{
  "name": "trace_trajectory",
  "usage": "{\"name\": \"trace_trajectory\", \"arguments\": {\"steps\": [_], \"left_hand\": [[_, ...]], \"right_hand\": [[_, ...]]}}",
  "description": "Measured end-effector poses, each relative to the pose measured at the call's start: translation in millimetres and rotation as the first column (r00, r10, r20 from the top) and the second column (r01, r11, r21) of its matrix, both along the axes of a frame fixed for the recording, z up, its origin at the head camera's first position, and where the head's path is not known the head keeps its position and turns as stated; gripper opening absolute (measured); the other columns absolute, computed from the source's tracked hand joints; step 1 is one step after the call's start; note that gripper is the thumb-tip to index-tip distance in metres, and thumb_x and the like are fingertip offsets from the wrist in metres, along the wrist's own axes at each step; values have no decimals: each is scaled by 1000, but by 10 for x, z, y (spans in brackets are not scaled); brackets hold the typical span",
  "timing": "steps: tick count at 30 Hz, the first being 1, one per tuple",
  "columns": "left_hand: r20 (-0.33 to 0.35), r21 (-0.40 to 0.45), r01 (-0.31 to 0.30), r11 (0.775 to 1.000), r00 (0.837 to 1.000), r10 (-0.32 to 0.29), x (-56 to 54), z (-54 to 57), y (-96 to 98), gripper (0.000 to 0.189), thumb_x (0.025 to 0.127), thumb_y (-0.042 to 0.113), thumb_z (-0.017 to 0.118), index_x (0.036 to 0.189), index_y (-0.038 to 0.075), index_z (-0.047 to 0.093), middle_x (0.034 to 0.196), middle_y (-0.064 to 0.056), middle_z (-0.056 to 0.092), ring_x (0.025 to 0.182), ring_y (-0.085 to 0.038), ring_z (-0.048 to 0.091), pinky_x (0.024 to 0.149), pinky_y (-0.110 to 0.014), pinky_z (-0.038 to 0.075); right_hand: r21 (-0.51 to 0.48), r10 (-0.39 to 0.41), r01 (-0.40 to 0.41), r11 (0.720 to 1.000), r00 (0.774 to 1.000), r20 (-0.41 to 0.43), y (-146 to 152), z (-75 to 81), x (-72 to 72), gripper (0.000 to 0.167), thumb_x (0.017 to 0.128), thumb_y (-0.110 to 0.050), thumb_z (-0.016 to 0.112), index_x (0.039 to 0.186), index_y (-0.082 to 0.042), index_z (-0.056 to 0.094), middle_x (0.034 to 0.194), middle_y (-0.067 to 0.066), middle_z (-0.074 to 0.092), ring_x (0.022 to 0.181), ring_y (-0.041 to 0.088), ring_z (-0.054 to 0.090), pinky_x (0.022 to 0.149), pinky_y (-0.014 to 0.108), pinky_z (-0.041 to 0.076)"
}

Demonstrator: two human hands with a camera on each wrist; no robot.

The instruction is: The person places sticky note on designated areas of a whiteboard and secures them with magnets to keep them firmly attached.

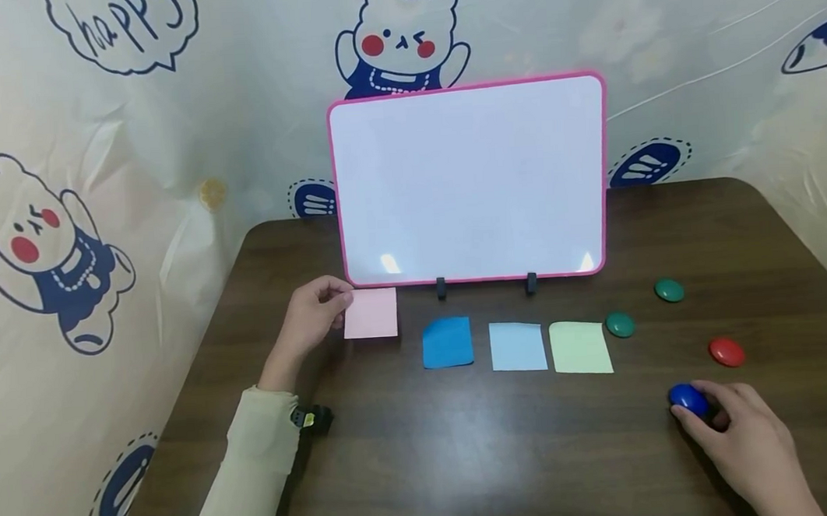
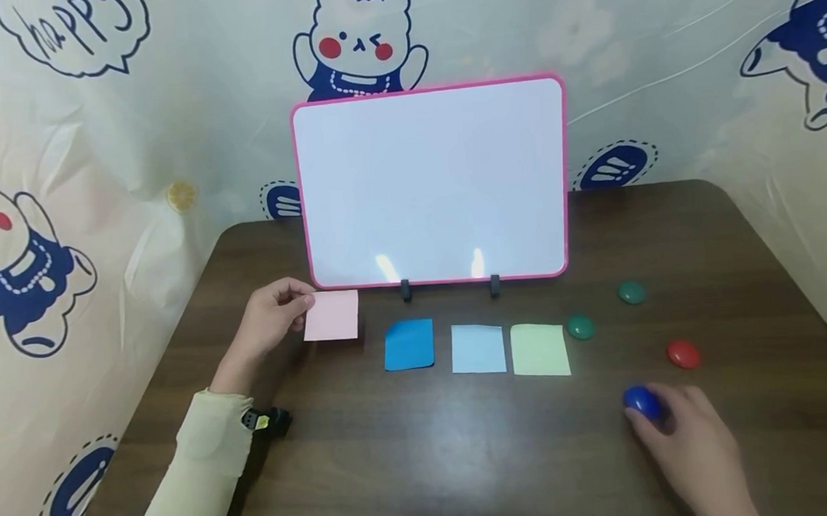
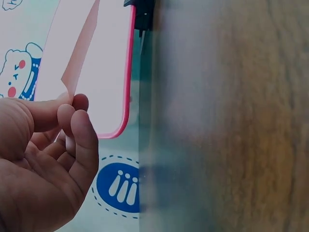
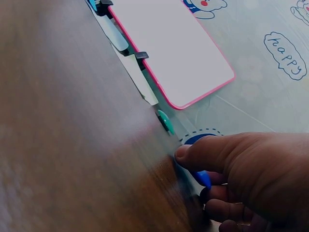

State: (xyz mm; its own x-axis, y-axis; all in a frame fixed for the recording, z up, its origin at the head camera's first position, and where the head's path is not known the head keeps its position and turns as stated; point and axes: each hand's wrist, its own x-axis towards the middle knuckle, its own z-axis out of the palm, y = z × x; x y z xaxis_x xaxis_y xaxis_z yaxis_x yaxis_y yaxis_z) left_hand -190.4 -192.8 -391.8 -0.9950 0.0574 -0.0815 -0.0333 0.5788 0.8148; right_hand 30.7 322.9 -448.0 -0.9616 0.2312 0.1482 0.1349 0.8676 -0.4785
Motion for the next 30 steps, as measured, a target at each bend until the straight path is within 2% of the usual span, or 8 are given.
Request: {"name": "trace_trajectory", "arguments": {"steps": [6,13,22,30], "left_hand": [[-10,8,-10,1000,1000,10,-29,0,5,18,101,18,64,116,9,68,100,-12,63,81,-32,61,75,-35,58],[-33,9,-16,1000,999,16,-57,23,6,18,101,15,63,117,8,68,101,-12,64,80,-31,61,73,-34,57],[-37,20,-42,999,998,43,-90,70,36,20,101,18,64,117,7,69,99,-12,65,79,-30,62,73,-33,56],[-50,33,-45,998,998,47,-121,39,3,20,100,22,66,113,7,70,97,-14,64,79,-32,61,73,-36,56]], "right_hand": [[3,1,0,1000,1000,-30,0,-17,12,42,84,-21,84,114,3,67,97,12,56,73,10,47,56,28,37],[2,-6,6,1000,1000,-22,-18,-6,8,42,84,-20,84,114,5,66,97,14,56,75,21,51,56,28,37],[3,-13,13,1000,1000,20,-5,31,-14,44,87,-21,82,116,6,65,98,16,56,77,24,52,58,33,39],[-9,2,-2,1000,999,47,1,13,1,45,88,-25,81,118,5,65,100,14,56,76,22,52,58,33,39]]}}
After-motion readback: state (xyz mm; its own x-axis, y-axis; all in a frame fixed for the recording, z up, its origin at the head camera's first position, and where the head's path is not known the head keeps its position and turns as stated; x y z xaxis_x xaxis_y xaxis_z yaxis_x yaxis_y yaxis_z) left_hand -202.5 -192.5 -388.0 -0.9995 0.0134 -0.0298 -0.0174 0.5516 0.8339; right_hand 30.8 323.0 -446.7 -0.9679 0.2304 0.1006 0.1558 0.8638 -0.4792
